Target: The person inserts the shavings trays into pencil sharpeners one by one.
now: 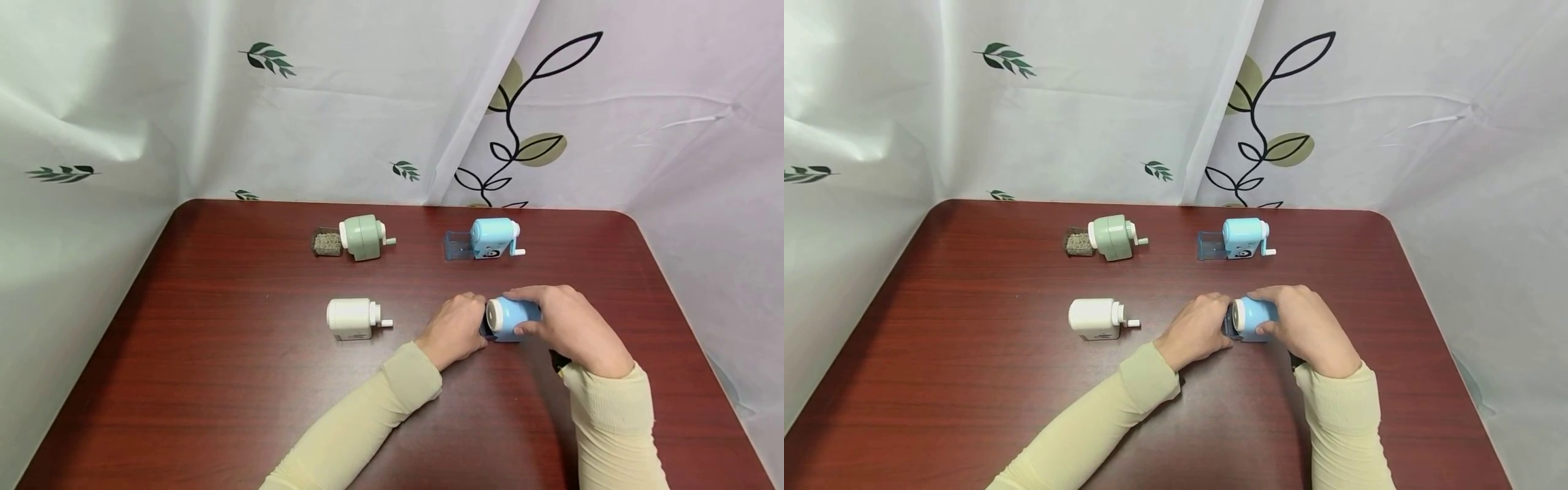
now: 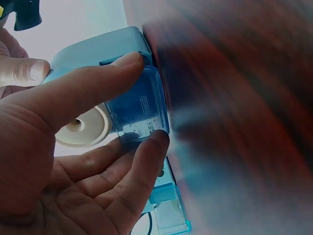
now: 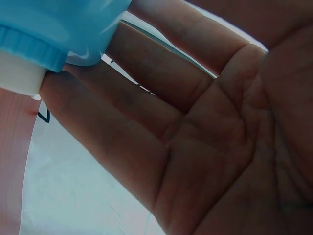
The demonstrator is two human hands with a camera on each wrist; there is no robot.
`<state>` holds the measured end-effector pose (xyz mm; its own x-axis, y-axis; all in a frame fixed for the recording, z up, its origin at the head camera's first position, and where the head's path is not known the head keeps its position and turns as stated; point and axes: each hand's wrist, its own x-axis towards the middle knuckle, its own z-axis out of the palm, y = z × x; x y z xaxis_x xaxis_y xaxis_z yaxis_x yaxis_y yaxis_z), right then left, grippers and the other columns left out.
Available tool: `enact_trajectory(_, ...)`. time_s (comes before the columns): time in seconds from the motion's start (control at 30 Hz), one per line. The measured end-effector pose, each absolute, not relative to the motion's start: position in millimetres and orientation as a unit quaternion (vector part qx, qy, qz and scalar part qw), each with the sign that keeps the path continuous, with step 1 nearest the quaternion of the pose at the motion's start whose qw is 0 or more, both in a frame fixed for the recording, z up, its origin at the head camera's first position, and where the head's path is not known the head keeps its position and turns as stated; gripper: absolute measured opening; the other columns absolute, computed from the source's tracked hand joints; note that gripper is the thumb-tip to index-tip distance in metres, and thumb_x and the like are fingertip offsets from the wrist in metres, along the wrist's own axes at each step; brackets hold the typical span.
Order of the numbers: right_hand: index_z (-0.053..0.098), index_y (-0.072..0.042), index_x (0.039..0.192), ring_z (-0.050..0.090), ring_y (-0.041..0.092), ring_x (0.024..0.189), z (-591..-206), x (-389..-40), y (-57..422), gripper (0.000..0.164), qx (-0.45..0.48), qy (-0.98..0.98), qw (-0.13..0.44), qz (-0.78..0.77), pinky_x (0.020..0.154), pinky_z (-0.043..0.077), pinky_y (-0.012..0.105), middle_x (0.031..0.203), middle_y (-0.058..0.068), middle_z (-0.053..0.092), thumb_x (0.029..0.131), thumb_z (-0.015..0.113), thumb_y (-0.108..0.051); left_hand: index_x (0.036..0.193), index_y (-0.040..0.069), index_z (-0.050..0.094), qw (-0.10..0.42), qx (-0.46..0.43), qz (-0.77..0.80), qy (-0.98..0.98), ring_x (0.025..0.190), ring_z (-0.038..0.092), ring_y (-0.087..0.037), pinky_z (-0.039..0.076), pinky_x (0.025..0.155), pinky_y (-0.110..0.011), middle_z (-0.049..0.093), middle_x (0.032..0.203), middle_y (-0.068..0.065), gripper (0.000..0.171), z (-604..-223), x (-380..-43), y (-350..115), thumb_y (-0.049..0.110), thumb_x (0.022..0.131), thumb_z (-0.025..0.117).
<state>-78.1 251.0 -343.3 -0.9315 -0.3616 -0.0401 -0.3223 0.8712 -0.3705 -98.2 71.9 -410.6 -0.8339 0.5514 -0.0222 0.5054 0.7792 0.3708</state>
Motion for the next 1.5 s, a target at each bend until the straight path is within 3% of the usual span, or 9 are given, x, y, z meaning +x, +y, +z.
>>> enact_trajectory(1.5,0.075,-0.007,0.117,0.067,0.026,0.089,-342,-77,252,0.048,-0.174,0.964,0.061,-0.191,0.078,0.052,0.046,0.105,0.011,0.074,0.071,0.089,-0.008,0.116,0.005,0.066,0.064,0.270,0.204,0.939,0.091,0.068,-0.015,0.055,0.079,-0.026,0.070,0.102,-0.005,0.056,-414,-99,82,0.027,0.072,0.093)
